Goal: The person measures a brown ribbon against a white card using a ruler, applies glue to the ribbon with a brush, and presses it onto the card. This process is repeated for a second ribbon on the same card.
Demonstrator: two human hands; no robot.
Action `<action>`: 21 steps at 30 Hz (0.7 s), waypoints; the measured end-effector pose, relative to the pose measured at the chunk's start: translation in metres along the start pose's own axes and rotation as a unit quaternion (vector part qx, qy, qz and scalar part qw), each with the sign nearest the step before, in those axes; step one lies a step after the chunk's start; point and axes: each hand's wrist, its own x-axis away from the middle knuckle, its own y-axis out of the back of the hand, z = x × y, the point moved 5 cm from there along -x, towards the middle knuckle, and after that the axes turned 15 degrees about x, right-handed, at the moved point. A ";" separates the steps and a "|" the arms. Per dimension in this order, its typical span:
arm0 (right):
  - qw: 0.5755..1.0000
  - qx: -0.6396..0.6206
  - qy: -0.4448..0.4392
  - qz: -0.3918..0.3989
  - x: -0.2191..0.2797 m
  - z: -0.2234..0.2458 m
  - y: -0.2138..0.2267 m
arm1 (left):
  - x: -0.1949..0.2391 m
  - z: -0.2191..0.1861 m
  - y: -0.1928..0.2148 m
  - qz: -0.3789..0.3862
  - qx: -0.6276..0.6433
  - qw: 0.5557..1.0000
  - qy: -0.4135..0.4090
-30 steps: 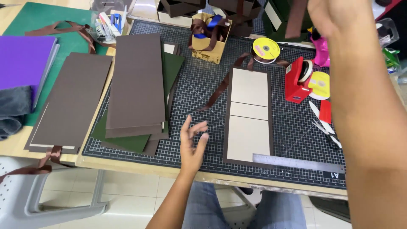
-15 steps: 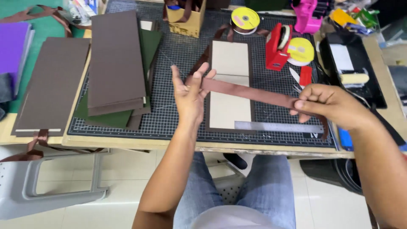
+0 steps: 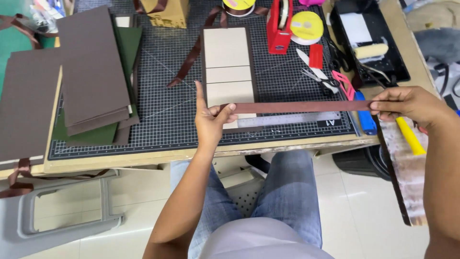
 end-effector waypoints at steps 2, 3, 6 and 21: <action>1.000 -0.006 -0.011 -0.013 0.000 -0.021 0.004 | 0.003 0.008 -0.002 0.007 -0.001 1.000 0.017; 1.000 -0.007 -0.018 -0.022 0.001 -0.033 0.007 | 0.006 0.013 -0.003 0.007 -0.003 0.999 0.032; 0.997 -0.031 -0.030 -0.069 0.011 -0.030 0.007 | 0.009 0.026 -0.007 0.045 -0.086 0.993 0.066; 0.942 0.128 -0.008 -0.309 -0.004 -0.100 -0.001 | 0.021 0.027 -0.017 -0.003 -0.109 0.994 0.002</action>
